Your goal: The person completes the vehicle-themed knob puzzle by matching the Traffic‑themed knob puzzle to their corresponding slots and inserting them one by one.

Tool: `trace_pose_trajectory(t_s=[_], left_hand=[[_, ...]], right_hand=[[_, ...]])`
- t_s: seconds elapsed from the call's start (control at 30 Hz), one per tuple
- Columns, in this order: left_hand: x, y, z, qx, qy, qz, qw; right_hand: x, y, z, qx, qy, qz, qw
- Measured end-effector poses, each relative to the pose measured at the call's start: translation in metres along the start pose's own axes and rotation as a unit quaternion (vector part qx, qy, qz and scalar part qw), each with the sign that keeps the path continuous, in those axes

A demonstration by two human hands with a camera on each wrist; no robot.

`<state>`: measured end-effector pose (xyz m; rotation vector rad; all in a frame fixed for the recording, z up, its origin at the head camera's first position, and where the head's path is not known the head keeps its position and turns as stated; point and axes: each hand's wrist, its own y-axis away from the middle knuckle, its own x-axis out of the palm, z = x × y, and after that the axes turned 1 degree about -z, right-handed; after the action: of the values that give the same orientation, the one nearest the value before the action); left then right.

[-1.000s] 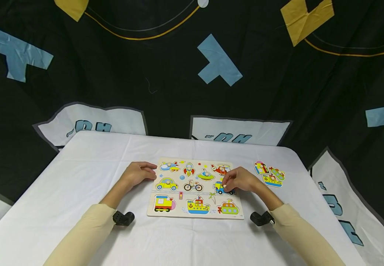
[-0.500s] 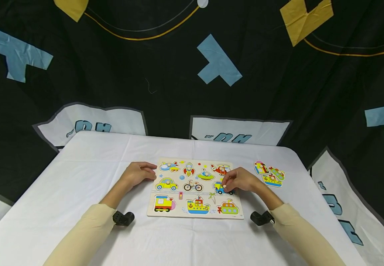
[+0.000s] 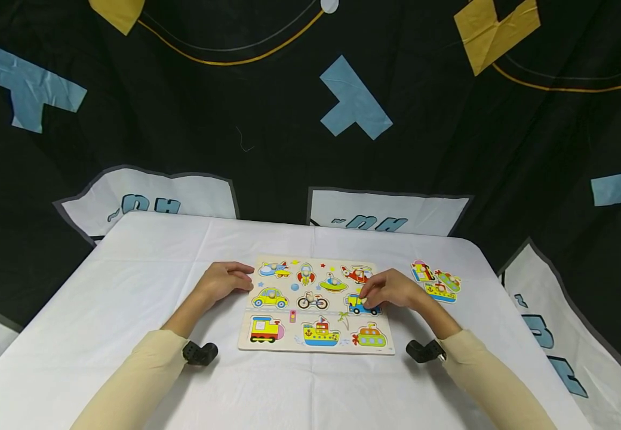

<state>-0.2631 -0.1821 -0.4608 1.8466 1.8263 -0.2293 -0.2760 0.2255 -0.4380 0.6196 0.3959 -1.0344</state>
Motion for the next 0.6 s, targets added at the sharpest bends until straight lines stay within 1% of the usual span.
trace_pose_trajectory(t_s=[0.23,0.4,0.6], left_hand=[[0.0,0.001,0.0,0.003,-0.003,-0.001,1.0],[0.0,0.002,0.0,0.003,-0.002,-0.001,1.0],[0.0,0.002,0.0,0.002,0.001,-0.002,1.0]], right_hand=[[-0.01,0.002,-0.003,-0.009,-0.008,-0.015,0.9998],[-0.021,0.004,-0.004,-0.005,-0.004,-0.048,0.9988],[-0.036,0.009,-0.008,0.01,-0.017,-0.092,0.9955]])
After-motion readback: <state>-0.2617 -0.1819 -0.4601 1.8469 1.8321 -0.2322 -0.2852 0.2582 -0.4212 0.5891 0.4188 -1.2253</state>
